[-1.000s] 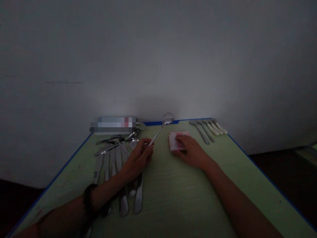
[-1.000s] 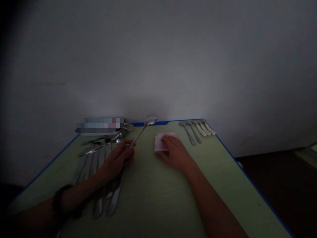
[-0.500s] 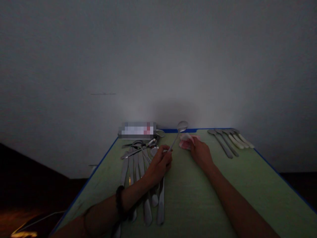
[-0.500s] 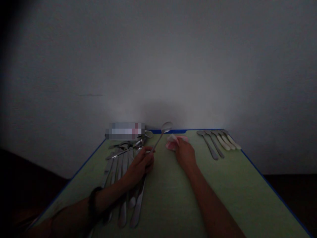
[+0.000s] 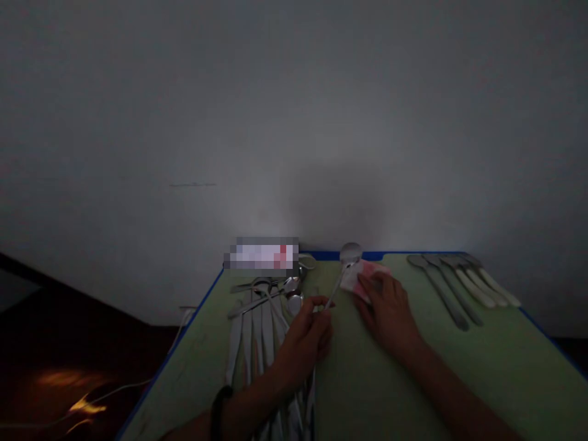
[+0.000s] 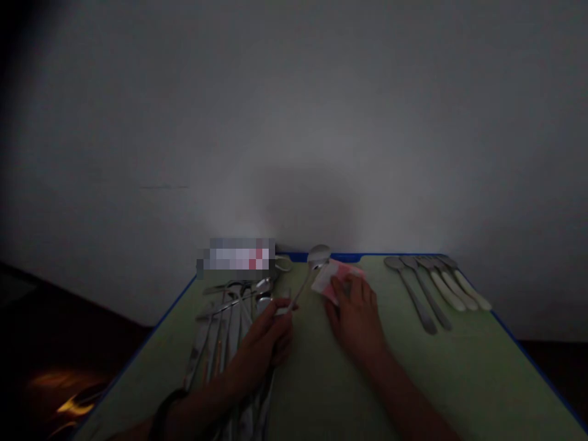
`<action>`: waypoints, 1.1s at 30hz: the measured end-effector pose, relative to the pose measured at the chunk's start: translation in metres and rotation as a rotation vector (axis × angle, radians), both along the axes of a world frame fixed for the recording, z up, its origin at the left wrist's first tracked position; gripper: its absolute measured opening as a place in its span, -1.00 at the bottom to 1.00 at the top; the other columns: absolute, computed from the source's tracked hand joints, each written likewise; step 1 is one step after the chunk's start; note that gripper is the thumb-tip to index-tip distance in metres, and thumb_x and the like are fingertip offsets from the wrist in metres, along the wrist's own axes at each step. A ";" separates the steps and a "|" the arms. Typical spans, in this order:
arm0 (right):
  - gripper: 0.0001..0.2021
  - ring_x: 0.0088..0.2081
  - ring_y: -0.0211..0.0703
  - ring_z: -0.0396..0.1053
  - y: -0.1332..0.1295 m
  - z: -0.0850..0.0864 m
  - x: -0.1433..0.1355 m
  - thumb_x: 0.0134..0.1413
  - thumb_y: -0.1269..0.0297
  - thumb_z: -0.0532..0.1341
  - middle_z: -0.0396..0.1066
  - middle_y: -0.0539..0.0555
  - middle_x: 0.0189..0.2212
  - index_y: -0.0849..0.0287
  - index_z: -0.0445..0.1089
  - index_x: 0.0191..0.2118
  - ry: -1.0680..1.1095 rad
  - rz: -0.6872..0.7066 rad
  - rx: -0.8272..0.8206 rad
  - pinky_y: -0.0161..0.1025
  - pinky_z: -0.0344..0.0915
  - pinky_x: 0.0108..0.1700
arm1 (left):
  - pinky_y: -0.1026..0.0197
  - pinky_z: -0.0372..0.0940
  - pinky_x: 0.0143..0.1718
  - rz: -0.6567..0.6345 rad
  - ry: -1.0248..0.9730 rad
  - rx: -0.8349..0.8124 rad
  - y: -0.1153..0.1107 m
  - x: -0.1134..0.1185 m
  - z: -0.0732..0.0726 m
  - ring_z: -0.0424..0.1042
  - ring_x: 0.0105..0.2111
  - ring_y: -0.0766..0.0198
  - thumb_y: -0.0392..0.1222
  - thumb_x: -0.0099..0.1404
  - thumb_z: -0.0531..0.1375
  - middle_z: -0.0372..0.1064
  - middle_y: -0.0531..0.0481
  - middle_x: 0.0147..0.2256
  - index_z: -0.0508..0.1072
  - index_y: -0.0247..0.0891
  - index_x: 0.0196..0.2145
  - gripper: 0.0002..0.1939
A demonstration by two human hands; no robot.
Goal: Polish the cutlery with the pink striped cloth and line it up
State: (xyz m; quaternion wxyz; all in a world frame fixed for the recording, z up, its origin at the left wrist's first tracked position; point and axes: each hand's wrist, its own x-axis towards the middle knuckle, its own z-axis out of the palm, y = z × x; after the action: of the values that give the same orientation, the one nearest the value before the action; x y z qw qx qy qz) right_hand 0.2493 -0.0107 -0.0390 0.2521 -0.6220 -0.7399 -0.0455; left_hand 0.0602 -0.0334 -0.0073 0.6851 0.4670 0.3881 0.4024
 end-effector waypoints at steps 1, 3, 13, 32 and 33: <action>-0.57 0.00 0.14 0.16 0.000 0.000 0.001 0.09 0.16 0.07 0.24 0.28 -0.04 0.15 0.25 0.08 0.002 -0.010 -0.007 0.11 0.18 -0.01 | 0.42 -0.11 -0.70 0.002 0.013 -0.010 0.000 0.000 0.001 -0.11 -0.69 0.46 -0.01 0.24 0.08 -0.06 0.25 -0.64 0.21 -0.18 -0.20 -0.76; -0.61 -0.03 0.13 0.17 0.000 -0.001 0.005 0.09 0.25 0.07 0.27 0.25 -0.08 0.13 0.27 0.06 0.023 0.005 -0.019 0.10 0.19 -0.01 | 0.40 -0.10 -0.70 -0.001 0.048 -0.021 0.001 -0.001 0.002 -0.08 -0.70 0.46 -0.01 0.24 0.07 -0.03 0.25 -0.65 0.23 -0.20 -0.18 -0.74; -0.74 -0.12 -0.05 0.29 -0.008 0.004 0.008 0.11 0.32 0.02 0.30 0.17 -0.17 0.10 0.30 -0.09 0.431 0.178 -0.126 -0.11 0.29 -0.07 | 0.41 -0.12 -0.66 0.001 0.061 -0.137 0.000 -0.006 -0.006 -0.05 -0.66 0.47 0.09 0.20 0.14 -0.01 0.21 -0.63 0.31 -0.19 -0.16 -0.64; -0.43 0.21 -0.01 -0.05 -0.011 0.005 -0.009 0.08 0.31 0.05 0.04 0.10 0.21 0.13 -0.01 0.23 -0.004 0.230 -0.142 0.01 -0.01 0.19 | 0.43 -0.13 -0.68 0.026 0.078 -0.076 -0.004 -0.006 0.004 -0.06 -0.67 0.48 -0.04 0.24 0.09 -0.02 0.24 -0.65 0.30 -0.29 -0.14 -0.69; -0.46 0.18 0.01 0.00 -0.011 0.005 -0.011 0.07 0.32 0.05 0.09 0.13 0.18 0.13 0.04 0.21 0.001 0.197 -0.135 0.02 0.03 0.17 | 0.43 -0.13 -0.68 0.029 0.073 -0.060 -0.003 -0.006 0.003 -0.07 -0.67 0.48 -0.06 0.25 0.09 -0.03 0.25 -0.66 0.29 -0.28 -0.13 -0.71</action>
State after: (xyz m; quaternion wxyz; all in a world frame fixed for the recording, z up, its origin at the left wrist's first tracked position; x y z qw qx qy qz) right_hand 0.2384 -0.0217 -0.0341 0.2133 -0.5621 -0.7986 0.0298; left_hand 0.0544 -0.0363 -0.0047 0.6784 0.4549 0.4316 0.3829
